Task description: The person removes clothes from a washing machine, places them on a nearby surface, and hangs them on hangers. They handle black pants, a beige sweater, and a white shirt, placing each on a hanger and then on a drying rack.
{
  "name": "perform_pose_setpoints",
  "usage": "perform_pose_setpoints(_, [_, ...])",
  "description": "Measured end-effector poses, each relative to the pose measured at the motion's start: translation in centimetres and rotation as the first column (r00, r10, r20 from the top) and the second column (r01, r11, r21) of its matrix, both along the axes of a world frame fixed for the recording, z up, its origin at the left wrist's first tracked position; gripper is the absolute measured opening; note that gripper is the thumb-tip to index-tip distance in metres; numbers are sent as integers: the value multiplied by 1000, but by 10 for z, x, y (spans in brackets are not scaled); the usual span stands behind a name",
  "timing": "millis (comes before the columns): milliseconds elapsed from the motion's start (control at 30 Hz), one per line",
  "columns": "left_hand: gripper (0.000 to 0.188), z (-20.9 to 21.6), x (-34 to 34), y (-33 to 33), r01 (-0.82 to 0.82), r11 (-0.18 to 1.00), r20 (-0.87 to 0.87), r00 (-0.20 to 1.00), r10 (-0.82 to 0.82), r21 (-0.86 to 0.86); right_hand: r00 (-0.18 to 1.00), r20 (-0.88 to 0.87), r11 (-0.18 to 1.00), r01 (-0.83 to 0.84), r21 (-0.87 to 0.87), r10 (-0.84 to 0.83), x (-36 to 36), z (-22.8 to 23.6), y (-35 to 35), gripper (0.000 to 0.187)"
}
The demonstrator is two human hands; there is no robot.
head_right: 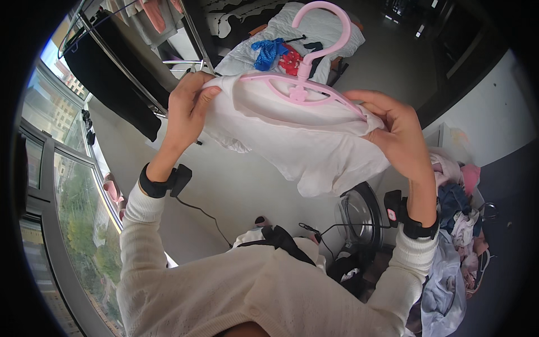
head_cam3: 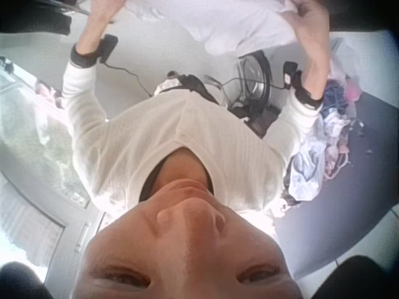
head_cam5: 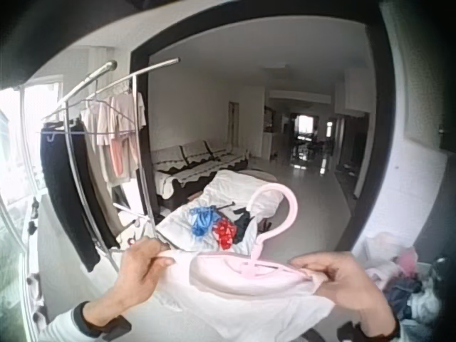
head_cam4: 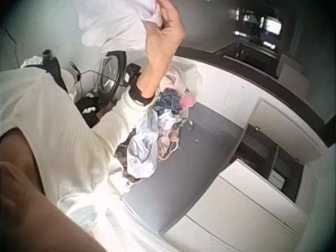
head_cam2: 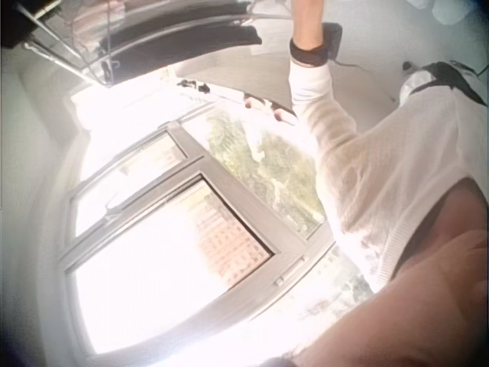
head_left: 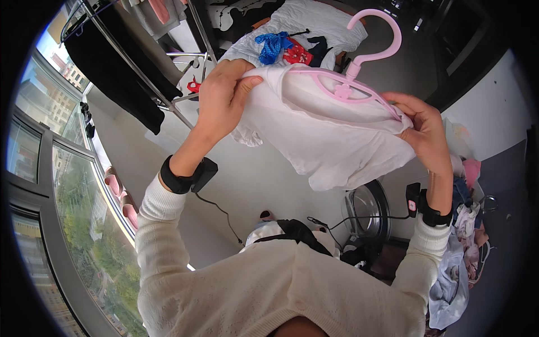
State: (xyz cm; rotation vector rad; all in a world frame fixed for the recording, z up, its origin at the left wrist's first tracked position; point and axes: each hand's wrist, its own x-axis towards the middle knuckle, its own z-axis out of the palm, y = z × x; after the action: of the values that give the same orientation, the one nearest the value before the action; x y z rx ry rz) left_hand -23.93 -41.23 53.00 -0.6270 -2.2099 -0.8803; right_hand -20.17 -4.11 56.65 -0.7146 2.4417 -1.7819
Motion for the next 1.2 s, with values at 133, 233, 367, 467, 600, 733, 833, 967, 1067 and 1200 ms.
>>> perform_pose_setpoints(133, [20,7,-16,-16,-6,980,-3,1000,7,201,992,-106,997,73,-23,-75,5,-3,23,75])
perform_pose_setpoints(233, [20,14,-24,-19,-19,950,78,997,-6,310,993,104,991,76,-111,-64,5,-23,30,59])
perform_pose_setpoints(367, [24,35,-22,-23,-55,992,56,997,49,116,943,61,944,323,69,-327,4,-30,41,24])
perform_pose_setpoints(467, [28,55,-12,-34,-117,980,-19,992,121,158,709,-366,792,474,-386,-603,3,-17,47,18])
perform_pose_setpoints(600, [23,50,-10,-30,-33,981,-199,980,-6,-193,879,-420,870,377,317,-228,-4,-12,34,11])
perform_pose_setpoints(733, [21,38,-6,-26,-149,933,112,987,119,327,746,-178,765,605,-220,-641,-1,-8,34,19])
perform_pose_setpoints(833, [24,44,-12,-26,-39,940,26,999,32,339,847,-359,904,427,20,-392,1,0,40,31])
perform_pose_setpoints(967, [24,60,-16,-27,-4,971,-37,999,14,237,680,-567,886,358,-297,-465,-1,0,23,42])
perform_pose_setpoints(1067, [25,67,-16,-30,-72,964,-38,996,84,254,652,-698,902,431,23,-294,-8,-7,-10,41])
perform_pose_setpoints(1200, [29,64,-15,-39,-66,977,-14,997,70,202,721,-540,784,598,167,-435,-23,0,-38,36])
